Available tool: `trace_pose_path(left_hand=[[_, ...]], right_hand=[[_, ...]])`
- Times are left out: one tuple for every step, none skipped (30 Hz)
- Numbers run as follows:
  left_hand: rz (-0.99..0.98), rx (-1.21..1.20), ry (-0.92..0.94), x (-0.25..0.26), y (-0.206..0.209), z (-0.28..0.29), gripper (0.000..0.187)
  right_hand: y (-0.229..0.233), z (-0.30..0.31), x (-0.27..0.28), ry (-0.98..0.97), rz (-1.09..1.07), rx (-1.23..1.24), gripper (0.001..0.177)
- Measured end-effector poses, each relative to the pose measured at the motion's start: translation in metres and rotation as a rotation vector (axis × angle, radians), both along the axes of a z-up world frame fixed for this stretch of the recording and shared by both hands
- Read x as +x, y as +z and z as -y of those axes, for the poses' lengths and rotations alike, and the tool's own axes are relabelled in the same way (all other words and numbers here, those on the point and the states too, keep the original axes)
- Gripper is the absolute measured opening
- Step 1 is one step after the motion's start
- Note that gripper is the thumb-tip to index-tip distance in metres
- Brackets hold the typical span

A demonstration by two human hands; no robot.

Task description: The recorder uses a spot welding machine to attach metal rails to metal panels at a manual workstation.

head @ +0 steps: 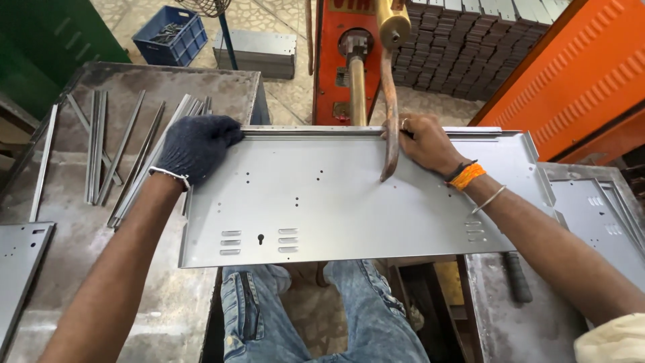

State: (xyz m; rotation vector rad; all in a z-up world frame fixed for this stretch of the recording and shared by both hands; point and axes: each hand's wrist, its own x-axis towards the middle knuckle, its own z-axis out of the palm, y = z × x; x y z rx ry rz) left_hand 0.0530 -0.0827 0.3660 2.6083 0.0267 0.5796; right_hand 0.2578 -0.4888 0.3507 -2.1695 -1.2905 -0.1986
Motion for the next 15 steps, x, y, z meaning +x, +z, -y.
trace_pose_path(left_hand=[[0.023,0.053,-0.015,0.0,0.002,0.0,0.024],[0.045,0.107,-0.03,0.0,0.004,0.0,0.024],[0.046,0.109,-0.038,-0.002,0.011,0.003,0.024],[0.007,0.136,-0.031,-0.003,0.019,0.006,0.026],[-0.031,0.164,-0.027,-0.003,0.026,0.01,0.028],[-0.029,0.168,-0.039,-0.001,0.029,0.013,0.028],[-0.129,0.149,0.007,0.001,0.031,0.018,0.034],[-0.23,0.13,0.053,0.004,0.032,0.024,0.042],[-0.228,0.132,0.042,0.009,0.022,0.018,0.042],[-0.172,0.23,0.002,0.013,0.012,0.013,0.036],[-0.114,0.328,-0.039,0.019,0.003,0.007,0.032],[-0.11,0.329,-0.048,0.019,0.002,0.007,0.032],[-0.153,0.341,-0.033,0.021,0.001,0.007,0.031],[-0.196,0.354,-0.018,0.023,-0.001,0.007,0.03],[-0.193,0.358,-0.027,0.023,0.0,0.008,0.03]], right_hand=[[-0.001,0.001,0.002,-0.007,0.025,-0.009,0.01],[-0.003,0.002,0.003,-0.014,0.049,-0.018,0.01],[-0.006,0.002,0.005,-0.022,0.049,-0.015,0.01],[-0.01,0.003,0.007,-0.004,0.073,0.009,0.008],[-0.013,0.006,0.01,0.01,0.098,0.033,0.008],[-0.011,0.004,0.008,-0.002,0.1,0.035,0.008],[-0.01,0.004,0.006,-0.003,0.1,0.047,0.008],[-0.008,0.005,0.004,-0.004,0.101,0.059,0.009],[-0.007,0.005,0.003,-0.014,0.103,0.06,0.009],[-0.006,0.005,0.001,-0.018,0.098,0.031,0.009],[-0.003,0.005,0.0,-0.022,0.094,0.003,0.01],[-0.002,0.006,0.0,-0.032,0.096,0.004,0.01],[-0.002,0.007,0.001,-0.08,0.113,-0.089,0.02],[-0.001,0.009,0.001,-0.128,0.128,-0.181,0.03],[0.009,0.015,-0.003,-0.138,0.129,-0.178,0.03]])
